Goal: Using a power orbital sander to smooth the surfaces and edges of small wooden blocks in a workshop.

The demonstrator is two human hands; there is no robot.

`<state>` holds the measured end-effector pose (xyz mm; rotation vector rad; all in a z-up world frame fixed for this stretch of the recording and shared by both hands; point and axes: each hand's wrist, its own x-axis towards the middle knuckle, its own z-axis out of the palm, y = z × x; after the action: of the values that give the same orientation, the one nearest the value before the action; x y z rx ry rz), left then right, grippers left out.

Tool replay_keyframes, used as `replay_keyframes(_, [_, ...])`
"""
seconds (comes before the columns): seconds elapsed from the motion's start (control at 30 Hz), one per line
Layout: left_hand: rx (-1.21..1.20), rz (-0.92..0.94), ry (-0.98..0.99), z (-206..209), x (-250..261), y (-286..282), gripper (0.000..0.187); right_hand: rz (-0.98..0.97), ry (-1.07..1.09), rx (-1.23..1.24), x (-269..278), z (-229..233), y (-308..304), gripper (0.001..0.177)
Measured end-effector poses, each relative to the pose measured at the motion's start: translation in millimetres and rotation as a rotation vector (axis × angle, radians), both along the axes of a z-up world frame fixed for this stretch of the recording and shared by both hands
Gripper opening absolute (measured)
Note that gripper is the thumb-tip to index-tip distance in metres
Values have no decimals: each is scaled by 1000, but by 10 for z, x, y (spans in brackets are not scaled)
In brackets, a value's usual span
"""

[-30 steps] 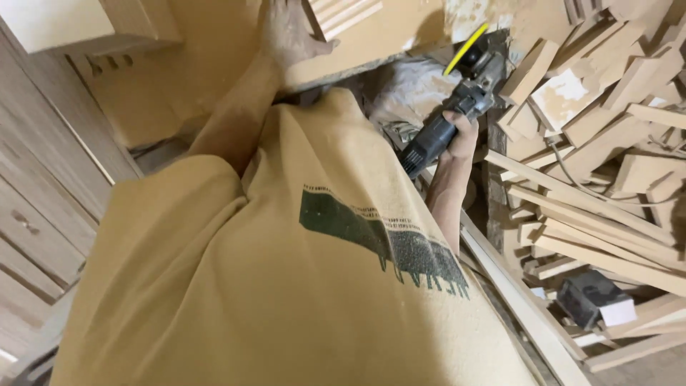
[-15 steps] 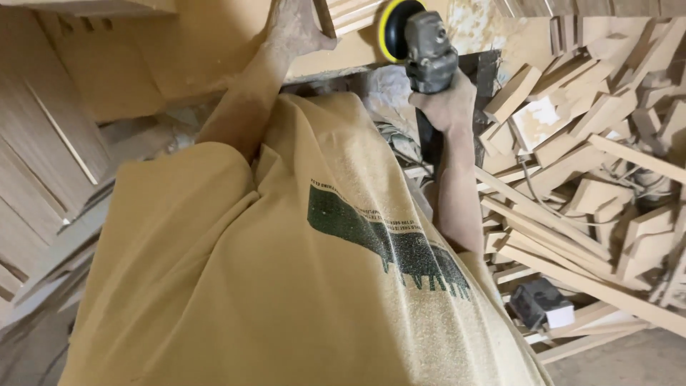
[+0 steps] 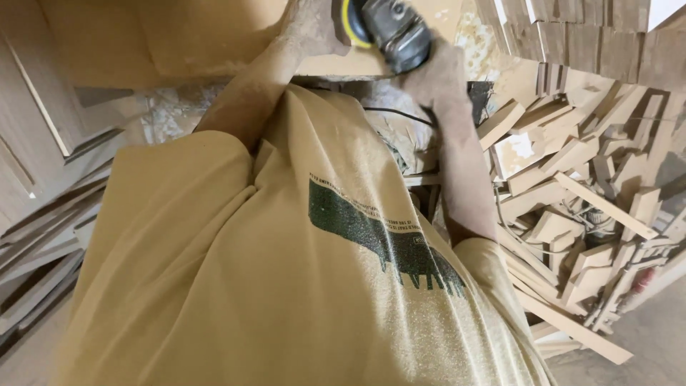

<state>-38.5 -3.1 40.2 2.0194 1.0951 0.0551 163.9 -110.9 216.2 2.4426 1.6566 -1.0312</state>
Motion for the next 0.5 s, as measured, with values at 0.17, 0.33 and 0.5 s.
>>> replay_keyframes(0.17, [86, 15, -47, -23, -8, 34, 104, -206, -122, -139, 363, 56, 194, 71])
replay_keyframes(0.33, [56, 28, -87, -107, 4, 27, 106, -2, -31, 100, -62, 145, 269, 64])
replay_keyframes(0.5, [141, -15, -45, -132, 47, 34, 104, 32, -57, 10, 200, -108, 437, 58])
